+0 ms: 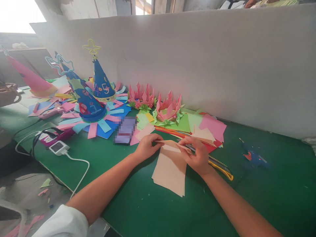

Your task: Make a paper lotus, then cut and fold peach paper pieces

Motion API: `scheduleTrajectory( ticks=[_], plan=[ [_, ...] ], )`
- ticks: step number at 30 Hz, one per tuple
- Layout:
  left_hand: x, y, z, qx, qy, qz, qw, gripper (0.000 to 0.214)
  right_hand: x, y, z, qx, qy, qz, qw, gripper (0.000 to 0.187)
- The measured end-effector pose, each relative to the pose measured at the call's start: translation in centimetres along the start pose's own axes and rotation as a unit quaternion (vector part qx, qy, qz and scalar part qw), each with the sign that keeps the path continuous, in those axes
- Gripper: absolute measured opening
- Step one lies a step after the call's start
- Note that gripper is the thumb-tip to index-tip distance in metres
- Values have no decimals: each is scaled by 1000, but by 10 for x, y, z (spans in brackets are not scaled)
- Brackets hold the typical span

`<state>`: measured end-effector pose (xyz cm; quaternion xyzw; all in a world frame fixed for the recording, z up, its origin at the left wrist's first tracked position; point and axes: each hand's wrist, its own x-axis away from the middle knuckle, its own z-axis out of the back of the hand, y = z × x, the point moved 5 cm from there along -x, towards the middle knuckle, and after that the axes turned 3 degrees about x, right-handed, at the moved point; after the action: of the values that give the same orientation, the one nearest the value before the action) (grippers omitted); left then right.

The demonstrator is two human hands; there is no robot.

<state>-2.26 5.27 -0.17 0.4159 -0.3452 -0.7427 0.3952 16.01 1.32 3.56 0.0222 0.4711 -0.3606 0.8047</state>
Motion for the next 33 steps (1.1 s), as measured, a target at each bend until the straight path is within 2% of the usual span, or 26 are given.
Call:
scheduleTrajectory(
  ticks=[2,4,7,11,14,16,20,22,24,26,28,29,31,33],
  plan=[
    [-2,-4,6,26,25,-21,999,9,0,-13,-1,29,-71,74,994,29],
    [-4,-8,12,35,55,-28,998,11,3,-30,-2,53,-127,164,977,26],
    [-6,-17,13,83,75,16,994,6,11,-52,-5,72,-152,247,954,20],
    [-6,-24,3,263,36,109,958,18,23,-60,-20,89,-203,241,945,18],
    [-5,-25,1,321,36,172,931,32,29,-56,-29,86,-238,214,944,18],
    [-4,-25,3,322,43,194,926,38,29,-52,-32,76,-246,189,948,21],
    [-4,-28,4,292,45,186,937,43,28,-47,-29,40,-267,144,952,31],
    [-4,-30,4,280,46,181,942,44,28,-46,-26,2,-284,124,951,38],
    [-3,-29,2,287,44,190,938,46,26,-45,-21,-53,-269,92,957,48],
    [-2,-25,-2,315,38,208,925,48,20,-35,-14,-92,-213,11,973,46],
    [0,-19,-7,355,22,224,908,51,16,-17,-10,-97,-152,-118,976,34],
    [1,-16,-9,372,13,229,899,53,16,-8,-11,-101,-145,-186,967,30],
    [3,-12,-13,394,0,234,889,55,19,5,-19,-131,-178,-294,930,29],
    [4,-9,-15,400,-5,237,885,54,22,9,-29,-173,-233,-348,891,30]
  ],
)
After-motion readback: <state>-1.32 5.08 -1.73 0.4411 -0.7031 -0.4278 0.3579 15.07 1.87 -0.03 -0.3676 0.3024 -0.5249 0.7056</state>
